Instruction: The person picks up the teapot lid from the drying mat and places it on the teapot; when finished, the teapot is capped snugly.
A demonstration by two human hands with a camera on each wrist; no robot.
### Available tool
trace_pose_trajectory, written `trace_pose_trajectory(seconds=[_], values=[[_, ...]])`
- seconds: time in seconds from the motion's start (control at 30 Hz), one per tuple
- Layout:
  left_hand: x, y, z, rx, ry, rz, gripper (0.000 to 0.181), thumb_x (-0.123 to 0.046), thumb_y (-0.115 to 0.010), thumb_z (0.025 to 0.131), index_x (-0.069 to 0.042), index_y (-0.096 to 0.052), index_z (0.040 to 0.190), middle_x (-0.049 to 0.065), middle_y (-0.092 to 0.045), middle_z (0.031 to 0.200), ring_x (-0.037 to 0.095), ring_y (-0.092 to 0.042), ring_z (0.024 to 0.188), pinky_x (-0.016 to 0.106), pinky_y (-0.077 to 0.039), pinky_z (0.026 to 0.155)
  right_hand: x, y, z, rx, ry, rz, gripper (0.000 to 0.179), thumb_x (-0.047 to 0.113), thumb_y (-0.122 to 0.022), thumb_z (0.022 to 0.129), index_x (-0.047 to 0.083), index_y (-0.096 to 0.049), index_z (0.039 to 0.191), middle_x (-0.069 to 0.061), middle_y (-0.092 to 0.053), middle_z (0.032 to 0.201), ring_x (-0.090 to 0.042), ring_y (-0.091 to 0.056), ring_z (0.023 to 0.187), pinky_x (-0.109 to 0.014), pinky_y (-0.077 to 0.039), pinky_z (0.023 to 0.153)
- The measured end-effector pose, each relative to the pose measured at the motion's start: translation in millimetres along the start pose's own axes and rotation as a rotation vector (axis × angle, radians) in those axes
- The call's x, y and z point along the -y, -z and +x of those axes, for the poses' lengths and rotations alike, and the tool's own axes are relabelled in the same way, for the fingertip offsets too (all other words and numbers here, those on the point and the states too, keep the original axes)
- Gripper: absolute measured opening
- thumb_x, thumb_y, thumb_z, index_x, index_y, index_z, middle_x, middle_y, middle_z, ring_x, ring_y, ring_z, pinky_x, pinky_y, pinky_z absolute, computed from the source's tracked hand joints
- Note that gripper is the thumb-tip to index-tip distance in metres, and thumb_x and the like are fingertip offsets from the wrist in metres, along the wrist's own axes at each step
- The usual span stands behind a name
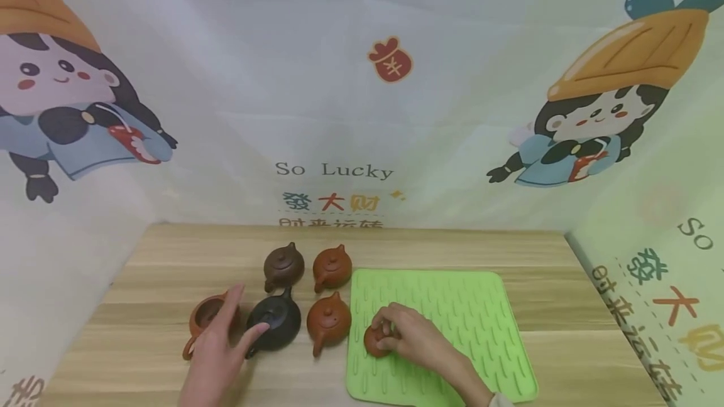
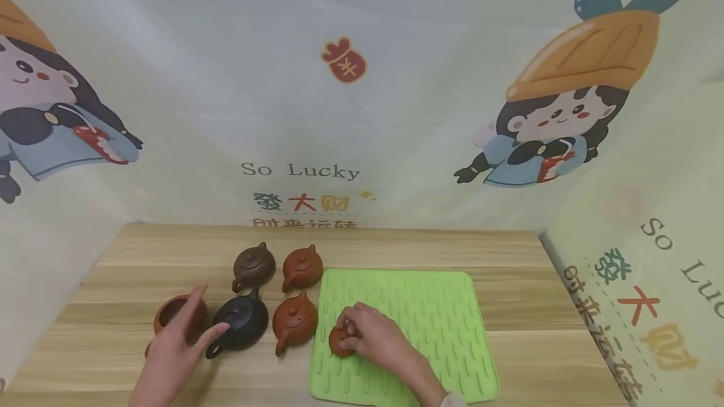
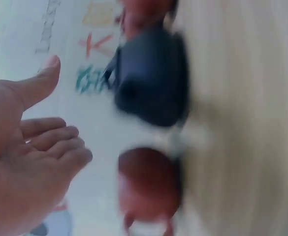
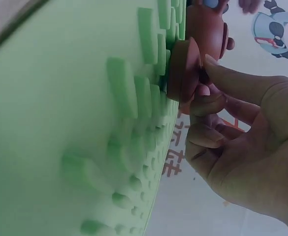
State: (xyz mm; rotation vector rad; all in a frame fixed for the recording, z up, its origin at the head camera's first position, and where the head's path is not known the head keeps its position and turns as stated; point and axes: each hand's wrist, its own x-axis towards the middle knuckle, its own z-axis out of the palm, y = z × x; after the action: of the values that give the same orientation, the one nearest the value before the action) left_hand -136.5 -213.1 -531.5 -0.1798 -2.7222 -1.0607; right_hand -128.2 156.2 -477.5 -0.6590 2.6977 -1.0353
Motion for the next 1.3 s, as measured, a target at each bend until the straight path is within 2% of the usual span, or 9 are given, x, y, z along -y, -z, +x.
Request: trace_pose_trajectory(seconds=[0.1, 0.2, 0.3, 0.37, 0.43, 0.5, 0.67, 0.9, 1.3], values=[[2.8, 27.6, 2.2, 0.001, 0.078, 0.045, 0.096, -0.028, -0.086, 0.098, -0.006, -0.030, 0.172, 0.038, -0.040, 0.166, 0.066, -0.054, 0.137, 0.074, -0.050, 0.109, -1.4, -4.5, -0.5, -0.019, -0.017, 0.036, 0.016, 0.005, -0.087, 0.093, 0.009, -0.076, 0.104, 0.005, -0.065, 0.090, -0.005, -0.057, 0.082, -0.025, -0.053, 0.071], [33.3, 39.9, 4.0, 0.052, 0.126, 0.096, 0.103, -0.035, -0.083, 0.100, 0.001, -0.019, 0.173, 0.042, -0.036, 0.166, 0.069, -0.050, 0.137, 0.074, -0.049, 0.108, -2.6, -6.9, -0.9, -0.024, -0.032, 0.052, 0.018, 0.004, -0.087, 0.092, 0.011, -0.073, 0.101, 0.005, -0.065, 0.091, -0.004, -0.057, 0.082, -0.024, -0.053, 0.072], [72.8, 40.6, 6.0, 0.149, 0.159, 0.065, 0.114, -0.045, -0.081, 0.100, 0.003, -0.008, 0.174, 0.046, -0.029, 0.167, 0.071, -0.040, 0.143, 0.080, -0.042, 0.109, -3.6, -7.3, -0.7, -0.025, -0.034, 0.078, 0.019, 0.002, -0.086, 0.092, 0.011, -0.072, 0.100, 0.004, -0.065, 0.091, -0.003, -0.057, 0.083, -0.023, -0.054, 0.073], [97.1, 33.8, 6.8, 0.172, 0.169, 0.042, 0.118, -0.053, -0.080, 0.099, 0.001, -0.008, 0.175, 0.045, -0.032, 0.166, 0.070, -0.041, 0.144, 0.079, -0.043, 0.109, -4.3, -6.8, -0.8, -0.025, -0.033, 0.097, 0.018, 0.001, -0.086, 0.092, 0.010, -0.072, 0.101, 0.004, -0.065, 0.091, -0.004, -0.057, 0.083, -0.024, -0.053, 0.072], [113.4, 28.4, 8.3, 0.207, 0.186, -0.033, 0.117, -0.053, -0.080, 0.099, -0.001, -0.009, 0.175, 0.045, -0.029, 0.167, 0.070, -0.036, 0.148, 0.080, -0.038, 0.113, -4.1, -6.0, -1.0, -0.024, -0.030, 0.110, 0.018, -0.001, -0.085, 0.092, 0.008, -0.072, 0.100, 0.003, -0.065, 0.091, -0.004, -0.057, 0.083, -0.024, -0.054, 0.072], [124.4, 22.5, 7.5, 0.191, 0.173, -0.068, 0.114, -0.054, -0.081, 0.098, -0.004, -0.014, 0.176, 0.043, -0.035, 0.166, 0.069, -0.039, 0.147, 0.080, -0.040, 0.112, -3.5, -5.7, -1.5, -0.020, -0.031, 0.120, 0.019, -0.003, -0.085, 0.091, 0.008, -0.072, 0.100, 0.003, -0.065, 0.091, -0.005, -0.057, 0.083, -0.024, -0.053, 0.072], [133.9, 19.8, 3.3, 0.147, 0.138, -0.104, 0.105, -0.051, -0.081, 0.099, -0.012, -0.022, 0.176, 0.040, -0.043, 0.163, 0.070, -0.042, 0.145, 0.082, -0.041, 0.108, -2.9, -5.3, -2.1, -0.009, -0.028, 0.148, 0.019, -0.005, -0.083, 0.092, 0.008, -0.071, 0.099, 0.003, -0.065, 0.091, -0.005, -0.057, 0.083, -0.023, -0.054, 0.073], [132.5, 21.4, 2.4, 0.083, 0.116, -0.098, 0.096, -0.045, -0.087, 0.094, -0.009, -0.040, 0.170, 0.039, -0.051, 0.157, 0.066, -0.049, 0.142, 0.079, -0.045, 0.107, -3.6, -4.9, -0.8, -0.019, -0.034, 0.145, 0.019, -0.004, -0.084, 0.090, 0.009, -0.072, 0.098, 0.003, -0.066, 0.090, -0.003, -0.058, 0.080, -0.022, -0.054, 0.073], [133.6, 21.3, 0.6, 0.118, 0.142, -0.113, 0.095, -0.045, -0.082, 0.098, -0.013, -0.034, 0.173, 0.042, -0.046, 0.157, 0.069, -0.044, 0.143, 0.082, -0.042, 0.109, 18.5, 8.0, 16.3, -0.093, 0.041, 0.109, 0.018, 0.006, -0.089, 0.090, 0.009, -0.072, 0.094, 0.003, -0.070, 0.088, 0.003, -0.057, 0.075, -0.021, -0.053, 0.068]])
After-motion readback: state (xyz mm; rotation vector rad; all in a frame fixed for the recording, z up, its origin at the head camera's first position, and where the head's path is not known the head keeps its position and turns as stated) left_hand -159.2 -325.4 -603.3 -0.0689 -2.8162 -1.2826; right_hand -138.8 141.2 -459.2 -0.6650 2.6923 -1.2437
